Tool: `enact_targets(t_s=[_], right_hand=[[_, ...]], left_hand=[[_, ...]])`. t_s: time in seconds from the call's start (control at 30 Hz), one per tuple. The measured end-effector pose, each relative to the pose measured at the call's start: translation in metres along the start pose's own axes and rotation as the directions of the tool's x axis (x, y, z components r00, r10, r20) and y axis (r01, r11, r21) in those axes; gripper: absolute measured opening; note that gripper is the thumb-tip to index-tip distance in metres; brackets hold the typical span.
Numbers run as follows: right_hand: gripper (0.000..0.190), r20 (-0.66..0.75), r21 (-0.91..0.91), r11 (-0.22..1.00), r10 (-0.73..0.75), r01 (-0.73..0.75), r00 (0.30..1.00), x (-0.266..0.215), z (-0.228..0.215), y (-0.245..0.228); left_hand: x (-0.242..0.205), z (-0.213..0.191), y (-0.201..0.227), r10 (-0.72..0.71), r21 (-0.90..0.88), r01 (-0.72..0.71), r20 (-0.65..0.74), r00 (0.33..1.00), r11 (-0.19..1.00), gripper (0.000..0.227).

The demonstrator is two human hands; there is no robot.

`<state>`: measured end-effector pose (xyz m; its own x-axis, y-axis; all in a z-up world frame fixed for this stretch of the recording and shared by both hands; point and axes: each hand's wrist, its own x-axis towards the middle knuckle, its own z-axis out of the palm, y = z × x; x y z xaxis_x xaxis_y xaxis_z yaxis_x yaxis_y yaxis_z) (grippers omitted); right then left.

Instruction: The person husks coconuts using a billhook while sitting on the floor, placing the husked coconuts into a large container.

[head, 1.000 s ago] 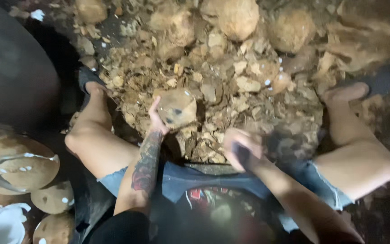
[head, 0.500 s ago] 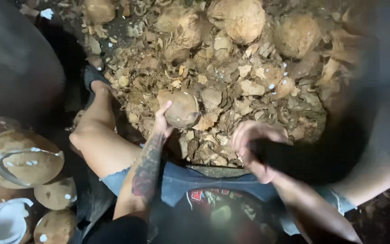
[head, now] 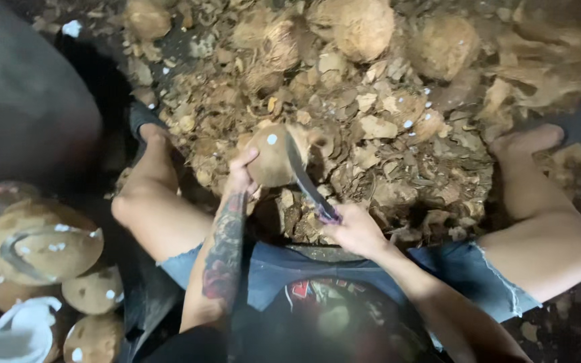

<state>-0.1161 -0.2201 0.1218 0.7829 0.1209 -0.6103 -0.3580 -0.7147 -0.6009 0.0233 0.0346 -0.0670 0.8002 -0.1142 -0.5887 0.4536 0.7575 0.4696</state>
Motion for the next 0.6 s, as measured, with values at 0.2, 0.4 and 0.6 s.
enact_targets(t_s=[0.2, 0.4, 0.6], right_hand=[[0.005, 0.105, 0.599, 0.797, 0.013, -0.074, 0.994, 0.013, 0.025, -0.031], [0.003, -0.233, 0.972, -0.091, -0.471, 0.215, 0.851, 0.03, -0.057, -0.074], [0.005, -0.413, 0.494, 0.207, -0.799, 0.845, 0.437, -0.021, -0.094, -0.035]], left_hand=[[0.005, -0.023, -0.012, 0.01, -0.035, -0.01, 0.015, 1.0, 0.999, 0.051], [-0.011, 0.006, 0.024, 0.02, -0.067, -0.024, -0.058, 0.998, 0.997, 0.057], [-0.027, 0.021, 0.011, -0.034, -0.125, 0.015, -0.147, 0.989, 0.992, 0.069]])
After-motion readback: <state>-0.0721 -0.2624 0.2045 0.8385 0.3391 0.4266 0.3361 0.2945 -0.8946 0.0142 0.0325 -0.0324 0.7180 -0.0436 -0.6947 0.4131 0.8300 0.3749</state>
